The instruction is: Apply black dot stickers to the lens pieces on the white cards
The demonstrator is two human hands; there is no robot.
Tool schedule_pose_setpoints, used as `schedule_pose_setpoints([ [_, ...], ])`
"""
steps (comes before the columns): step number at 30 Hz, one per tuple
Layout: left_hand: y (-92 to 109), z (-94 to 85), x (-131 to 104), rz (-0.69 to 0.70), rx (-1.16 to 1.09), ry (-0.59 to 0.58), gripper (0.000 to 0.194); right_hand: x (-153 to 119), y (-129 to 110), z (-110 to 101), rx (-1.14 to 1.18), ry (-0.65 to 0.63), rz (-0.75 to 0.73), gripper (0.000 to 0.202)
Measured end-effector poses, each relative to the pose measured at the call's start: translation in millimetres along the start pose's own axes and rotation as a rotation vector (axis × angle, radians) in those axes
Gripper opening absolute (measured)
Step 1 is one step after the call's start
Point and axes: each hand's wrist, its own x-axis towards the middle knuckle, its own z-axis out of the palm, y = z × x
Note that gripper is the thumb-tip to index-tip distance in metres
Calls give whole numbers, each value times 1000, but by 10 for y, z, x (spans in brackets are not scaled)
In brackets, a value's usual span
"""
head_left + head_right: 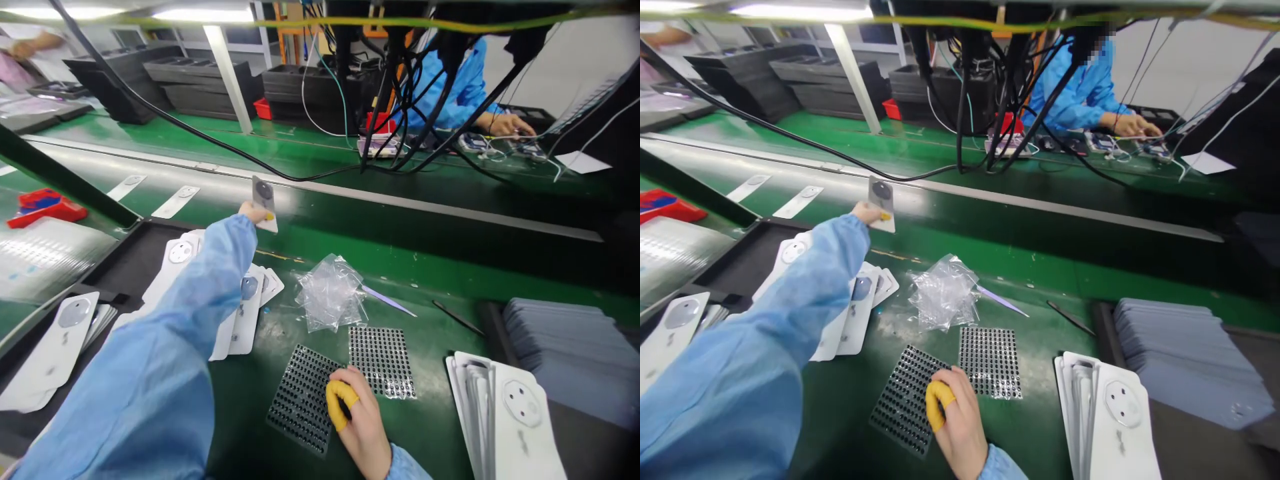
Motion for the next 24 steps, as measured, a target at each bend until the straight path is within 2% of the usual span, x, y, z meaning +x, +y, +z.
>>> schedule_pose_setpoints([
  [1, -22, 41, -182, -32, -40, -74, 36, 33, 10, -45, -19, 42, 5, 23],
  [3, -117, 152, -719, -98, -143, -260, 48, 120, 6, -156, -63, 143, 18, 26],
  [5, -228, 262, -1414, -151, -272, -447, 59, 229, -32, -274, -112, 236, 29, 27],
  [7, -278, 336, -2102, -237, -571, -662, 57, 335, -91, -368, -148, 285, 26, 28],
  [9, -239, 377, -2615, -276, -634, -739, 45, 405, -156, -422, -166, 286, -1, 29],
  [10, -199, 394, -2783, -284, -634, -730, 42, 421, -189, -437, -170, 283, -11, 29],
  [13, -85, 445, -2996, -281, -624, -671, 39, 404, -282, -473, -180, 270, -14, 31],
  [18, -95, 484, -3039, -261, -547, -582, 38, 360, -372, -574, -113, 188, 40, 32],
  [24, -188, 496, -3137, -202, -518, -521, 47, 387, -398, -599, -231, 118, -107, 25],
])
